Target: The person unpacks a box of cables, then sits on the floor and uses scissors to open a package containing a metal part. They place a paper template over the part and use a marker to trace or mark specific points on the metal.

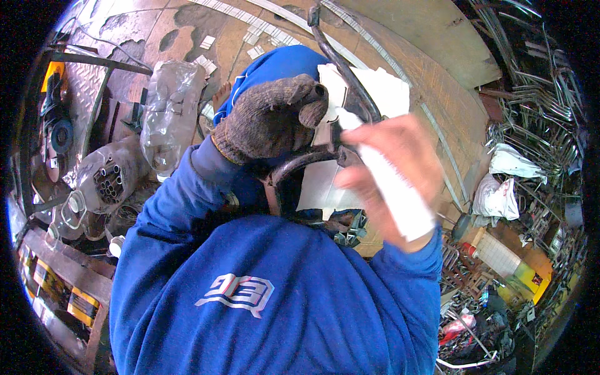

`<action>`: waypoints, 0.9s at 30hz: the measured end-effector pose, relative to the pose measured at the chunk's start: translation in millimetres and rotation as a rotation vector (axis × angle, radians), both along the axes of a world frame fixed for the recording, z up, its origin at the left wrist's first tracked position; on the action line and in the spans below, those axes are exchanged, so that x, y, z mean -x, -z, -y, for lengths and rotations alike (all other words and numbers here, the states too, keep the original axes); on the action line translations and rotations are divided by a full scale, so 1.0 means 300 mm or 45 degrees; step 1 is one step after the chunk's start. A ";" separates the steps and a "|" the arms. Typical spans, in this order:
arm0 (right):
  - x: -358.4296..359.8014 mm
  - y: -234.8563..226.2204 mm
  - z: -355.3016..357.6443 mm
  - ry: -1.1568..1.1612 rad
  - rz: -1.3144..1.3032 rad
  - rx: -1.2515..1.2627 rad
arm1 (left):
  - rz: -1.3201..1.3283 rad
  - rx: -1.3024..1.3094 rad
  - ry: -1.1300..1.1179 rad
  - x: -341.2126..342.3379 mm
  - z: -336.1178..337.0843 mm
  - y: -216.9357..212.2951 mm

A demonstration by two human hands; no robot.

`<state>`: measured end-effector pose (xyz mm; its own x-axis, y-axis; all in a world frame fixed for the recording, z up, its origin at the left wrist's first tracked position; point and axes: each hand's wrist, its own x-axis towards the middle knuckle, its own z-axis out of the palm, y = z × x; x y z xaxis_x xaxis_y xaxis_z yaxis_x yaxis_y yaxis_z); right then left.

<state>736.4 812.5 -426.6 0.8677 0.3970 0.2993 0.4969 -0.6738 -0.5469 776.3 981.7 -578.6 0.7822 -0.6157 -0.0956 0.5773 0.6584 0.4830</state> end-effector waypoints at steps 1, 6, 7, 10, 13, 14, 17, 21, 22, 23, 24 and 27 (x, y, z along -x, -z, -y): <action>0.039 0.007 -0.012 -0.031 -0.036 0.062 | 0.002 -0.007 0.001 0.002 0.000 0.003; 0.186 0.022 -0.077 -0.031 -0.199 0.338 | 0.001 -0.061 -0.047 0.009 -0.002 0.021; 0.194 0.033 -0.091 -0.007 -0.238 0.359 | 0.002 -0.076 -0.060 0.007 -0.002 0.023; 0.189 0.064 -0.121 0.059 -0.287 0.384 | 0.007 -0.122 -0.130 0.008 0.000 0.018; 0.167 0.087 -0.131 0.081 -0.272 0.407 | -0.027 -0.158 -0.198 0.022 -0.001 -0.002; 0.160 0.092 -0.133 0.087 -0.271 0.412 | -0.011 -0.197 -0.238 0.029 0.004 -0.010; 0.146 0.096 -0.135 0.094 -0.289 0.462 | 0.213 -0.501 -0.428 0.042 0.009 -0.022; 0.137 0.103 -0.141 0.139 -0.255 0.514 | 0.573 -0.766 -0.491 0.038 -0.001 -0.004; 0.136 0.106 -0.142 0.148 -0.236 0.496 | 0.682 -0.829 -0.483 0.034 -0.008 0.003; 0.135 0.109 -0.143 0.152 -0.224 0.479 | 0.759 -0.864 -0.496 0.034 -0.009 0.011; 0.134 0.112 -0.143 0.157 -0.216 0.460 | 0.671 -0.762 -0.447 0.033 -0.010 0.016; 0.131 0.121 -0.144 0.161 -0.207 0.469 | 0.532 -0.623 -0.434 0.033 -0.006 0.018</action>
<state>697.0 855.6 -463.0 0.9405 0.3394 0.0126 0.3251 -0.8889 -0.3226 766.3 983.4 -583.9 0.9542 -0.2947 0.0512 0.0815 0.4208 0.9035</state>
